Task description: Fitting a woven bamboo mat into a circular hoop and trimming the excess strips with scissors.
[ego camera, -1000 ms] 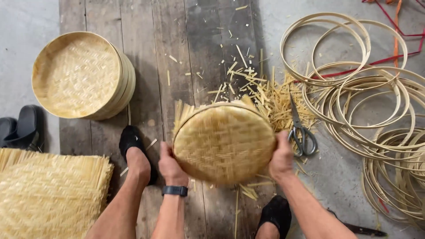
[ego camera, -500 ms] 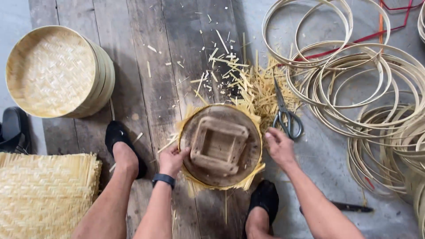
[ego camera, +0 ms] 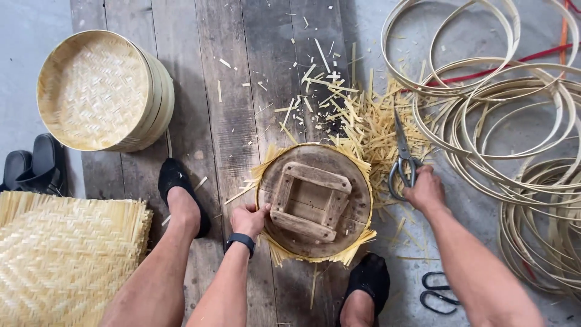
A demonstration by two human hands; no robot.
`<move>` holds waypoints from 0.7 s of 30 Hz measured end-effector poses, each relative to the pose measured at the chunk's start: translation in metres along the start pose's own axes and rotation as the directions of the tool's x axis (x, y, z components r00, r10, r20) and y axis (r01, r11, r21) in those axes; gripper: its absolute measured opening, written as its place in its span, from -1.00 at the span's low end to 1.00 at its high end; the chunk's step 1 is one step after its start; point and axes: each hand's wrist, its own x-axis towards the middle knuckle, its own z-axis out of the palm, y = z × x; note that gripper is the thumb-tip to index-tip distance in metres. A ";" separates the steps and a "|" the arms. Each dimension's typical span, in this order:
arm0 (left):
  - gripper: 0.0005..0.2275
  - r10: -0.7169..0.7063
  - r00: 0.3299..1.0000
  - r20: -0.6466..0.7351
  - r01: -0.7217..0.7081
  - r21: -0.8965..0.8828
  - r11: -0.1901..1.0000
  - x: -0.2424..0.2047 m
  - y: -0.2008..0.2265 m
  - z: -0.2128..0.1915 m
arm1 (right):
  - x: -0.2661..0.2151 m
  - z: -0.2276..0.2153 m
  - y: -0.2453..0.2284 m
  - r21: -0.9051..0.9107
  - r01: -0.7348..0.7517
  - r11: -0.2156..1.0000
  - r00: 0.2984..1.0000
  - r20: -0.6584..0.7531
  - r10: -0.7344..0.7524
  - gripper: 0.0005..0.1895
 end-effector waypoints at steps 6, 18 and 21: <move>-0.55 0.178 0.982 0.071 -0.167 -0.136 0.977 0.047 0.034 -0.004 | -0.002 0.002 0.056 0.349 0.008 0.937 0.939 0.321 -0.127 -0.52; -0.52 0.296 0.935 0.197 -0.295 -0.034 0.955 0.048 0.154 0.045 | -0.080 -0.036 0.036 0.105 0.232 0.967 0.971 -0.076 -0.225 -0.41; -0.34 0.428 0.903 -0.027 -0.427 0.032 0.904 0.016 0.138 0.076 | -0.085 -0.035 0.048 0.089 0.325 0.941 0.939 -0.145 -0.311 -0.41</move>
